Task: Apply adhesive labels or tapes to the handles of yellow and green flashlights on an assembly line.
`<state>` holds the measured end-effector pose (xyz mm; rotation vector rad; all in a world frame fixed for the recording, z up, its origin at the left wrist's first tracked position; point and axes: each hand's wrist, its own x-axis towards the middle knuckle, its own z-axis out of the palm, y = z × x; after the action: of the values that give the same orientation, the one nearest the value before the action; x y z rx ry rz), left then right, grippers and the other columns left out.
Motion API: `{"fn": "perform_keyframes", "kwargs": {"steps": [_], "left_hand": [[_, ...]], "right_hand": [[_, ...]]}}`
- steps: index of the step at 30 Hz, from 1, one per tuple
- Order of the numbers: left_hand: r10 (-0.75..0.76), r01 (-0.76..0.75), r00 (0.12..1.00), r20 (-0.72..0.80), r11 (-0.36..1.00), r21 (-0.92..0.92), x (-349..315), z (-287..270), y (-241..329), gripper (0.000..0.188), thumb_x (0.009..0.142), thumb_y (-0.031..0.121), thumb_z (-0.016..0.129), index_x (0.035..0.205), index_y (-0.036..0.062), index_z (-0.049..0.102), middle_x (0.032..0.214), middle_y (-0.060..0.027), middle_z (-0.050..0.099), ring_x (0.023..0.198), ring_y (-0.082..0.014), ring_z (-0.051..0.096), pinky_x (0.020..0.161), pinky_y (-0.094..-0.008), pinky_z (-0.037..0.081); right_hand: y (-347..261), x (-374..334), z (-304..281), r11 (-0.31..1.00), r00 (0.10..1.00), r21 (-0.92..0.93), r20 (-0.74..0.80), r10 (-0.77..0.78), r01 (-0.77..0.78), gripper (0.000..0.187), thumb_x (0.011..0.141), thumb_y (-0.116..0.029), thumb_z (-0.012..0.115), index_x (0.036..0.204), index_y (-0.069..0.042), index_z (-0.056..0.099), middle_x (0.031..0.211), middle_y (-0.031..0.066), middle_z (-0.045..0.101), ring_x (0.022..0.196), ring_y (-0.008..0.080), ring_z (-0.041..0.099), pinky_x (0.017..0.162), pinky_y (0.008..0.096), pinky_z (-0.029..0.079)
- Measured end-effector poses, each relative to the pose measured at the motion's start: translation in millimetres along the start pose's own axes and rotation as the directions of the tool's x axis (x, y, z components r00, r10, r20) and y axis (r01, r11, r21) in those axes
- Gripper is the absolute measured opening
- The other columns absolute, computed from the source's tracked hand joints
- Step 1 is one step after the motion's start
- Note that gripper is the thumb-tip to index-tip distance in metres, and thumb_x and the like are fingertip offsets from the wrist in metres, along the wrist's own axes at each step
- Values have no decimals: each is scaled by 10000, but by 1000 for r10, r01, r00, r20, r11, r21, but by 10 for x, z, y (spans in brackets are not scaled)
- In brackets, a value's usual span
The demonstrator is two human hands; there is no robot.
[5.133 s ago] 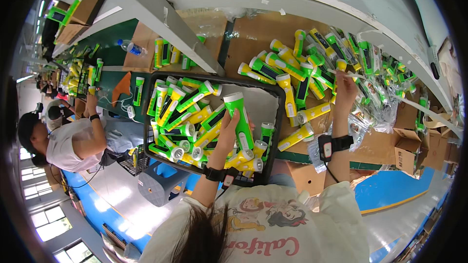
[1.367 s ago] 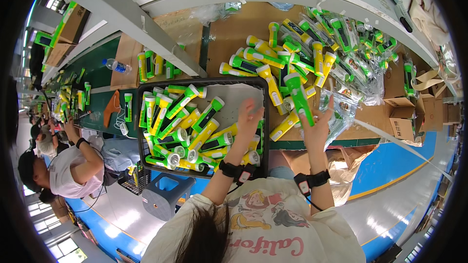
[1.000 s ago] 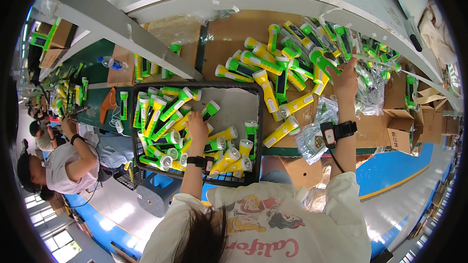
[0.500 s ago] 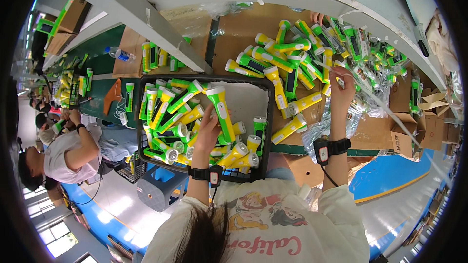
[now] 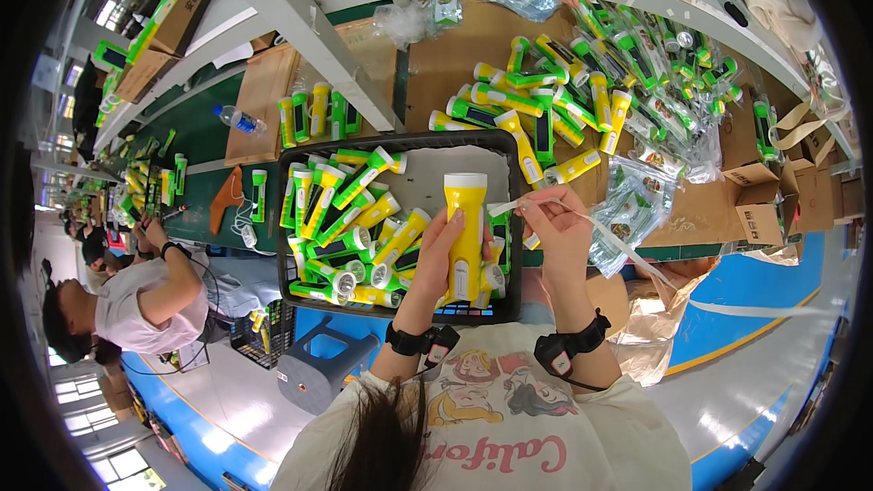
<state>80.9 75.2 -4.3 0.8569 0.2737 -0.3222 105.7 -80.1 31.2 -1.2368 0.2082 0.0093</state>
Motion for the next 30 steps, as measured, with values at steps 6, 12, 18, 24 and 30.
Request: {"fn": "perform_keyframes", "kwargs": {"steps": [6, 12, 18, 24, 30], "left_hand": [[177, -166, 984, -17, 953, 254, -325, 0, 43, 256, 951, 277, 415, 1032, 43, 476, 769, -84, 582, 609, -141, 574, 575, -274, 480], [372, -337, 928, -38, 875, 347, -580, 78, 83, 392, 976, 360, 302, 1154, 35, 432, 939, -83, 567, 782, -131, 576, 680, -255, 477], [478, -483, 870, 123, 771, 414, -706, 59, 109, 538, 955, 473, 225, 1224, 21, 337, 988, -104, 535, 809, -139, 549, 693, -267, 456], [444, -471, 881, 161, 797, 378, -774, 136, 161, 458, 966, 390, 262, 1216, 15, 343, 967, -92, 530, 783, -129, 528, 681, -260, 445], [347, -364, 931, 110, 870, 334, -763, 167, 151, 372, 974, 311, 281, 1212, 34, 353, 989, -87, 537, 797, -123, 534, 688, -256, 452]], "right_hand": [[80, -423, 253, 996, 996, 39, 29, -85, 84, 125, 783, -7, 641, 850, -19, 536, 834, 80, 605, 725, 99, 556, 557, 198, 422], [169, -738, 467, 986, 990, 97, 26, -135, 132, 121, 797, 5, 622, 856, -21, 520, 853, 68, 600, 752, 90, 566, 563, 201, 449], [191, -826, 561, 976, 980, 109, 40, -194, 189, 108, 812, 16, 605, 858, -21, 515, 853, 54, 588, 720, 66, 545, 558, 185, 445], [169, -863, 541, 972, 973, 70, 22, -228, 226, 105, 816, 13, 604, 854, -18, 511, 854, 56, 575, 720, 64, 536, 545, 174, 435], [135, -856, 507, 967, 969, 64, 10, -246, 245, 109, 811, 4, 612, 846, -23, 512, 847, 56, 572, 721, 69, 541, 546, 177, 441]]}}
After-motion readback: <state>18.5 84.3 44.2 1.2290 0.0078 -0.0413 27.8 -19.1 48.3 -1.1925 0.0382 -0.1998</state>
